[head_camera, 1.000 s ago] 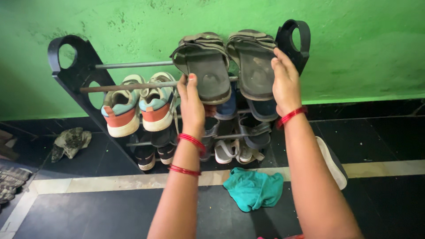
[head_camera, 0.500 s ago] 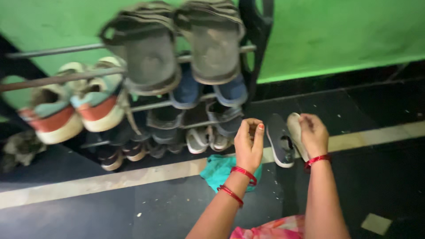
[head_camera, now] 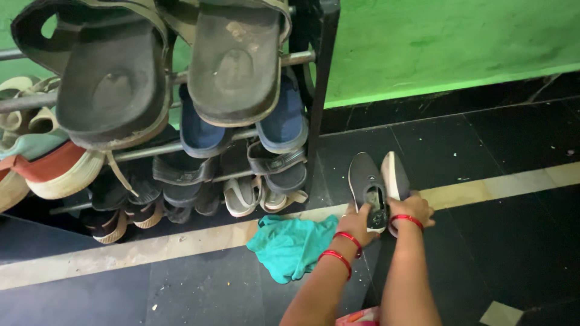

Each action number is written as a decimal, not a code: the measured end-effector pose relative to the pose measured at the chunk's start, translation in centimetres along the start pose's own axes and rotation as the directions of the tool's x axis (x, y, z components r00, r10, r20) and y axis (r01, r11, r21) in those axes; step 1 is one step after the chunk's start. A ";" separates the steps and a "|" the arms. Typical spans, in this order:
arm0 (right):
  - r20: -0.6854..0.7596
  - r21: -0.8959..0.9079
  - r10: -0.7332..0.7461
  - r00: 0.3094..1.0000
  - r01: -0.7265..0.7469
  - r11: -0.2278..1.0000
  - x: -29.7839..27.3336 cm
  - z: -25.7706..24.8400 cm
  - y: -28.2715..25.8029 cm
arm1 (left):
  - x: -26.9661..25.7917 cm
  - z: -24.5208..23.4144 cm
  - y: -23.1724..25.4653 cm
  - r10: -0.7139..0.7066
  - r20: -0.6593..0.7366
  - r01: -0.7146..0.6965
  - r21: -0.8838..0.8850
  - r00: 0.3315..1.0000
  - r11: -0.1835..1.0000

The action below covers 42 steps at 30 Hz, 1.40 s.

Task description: The person sits on the floor and wipes several pairs of shoes with a green cloth. They remove shoes from a multi-tiered rack, wipe the soles and uppers, and place them back on the rack.

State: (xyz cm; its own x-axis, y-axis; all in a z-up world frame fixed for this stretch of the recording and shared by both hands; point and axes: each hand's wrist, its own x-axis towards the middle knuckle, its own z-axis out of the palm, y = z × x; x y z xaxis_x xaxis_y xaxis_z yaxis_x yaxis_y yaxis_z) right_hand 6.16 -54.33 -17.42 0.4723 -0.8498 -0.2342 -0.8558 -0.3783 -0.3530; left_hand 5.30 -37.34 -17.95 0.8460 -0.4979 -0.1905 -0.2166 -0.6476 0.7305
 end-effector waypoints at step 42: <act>-0.396 0.436 -0.918 0.024 0.885 -0.164 -50.8 -7.8 -36.2 | -31.4 -52.9 -11.7 0.109 -0.952 0.262 0.188 0.287 0.947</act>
State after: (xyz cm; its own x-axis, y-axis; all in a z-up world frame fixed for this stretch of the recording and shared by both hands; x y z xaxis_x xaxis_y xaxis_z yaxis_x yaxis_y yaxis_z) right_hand 11.55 -0.33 14.31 0.7135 0.1812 0.6768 0.6507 -0.5295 -0.5442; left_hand 7.05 16.36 14.20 0.6829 0.3351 0.6491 -0.0747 -0.8519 0.5184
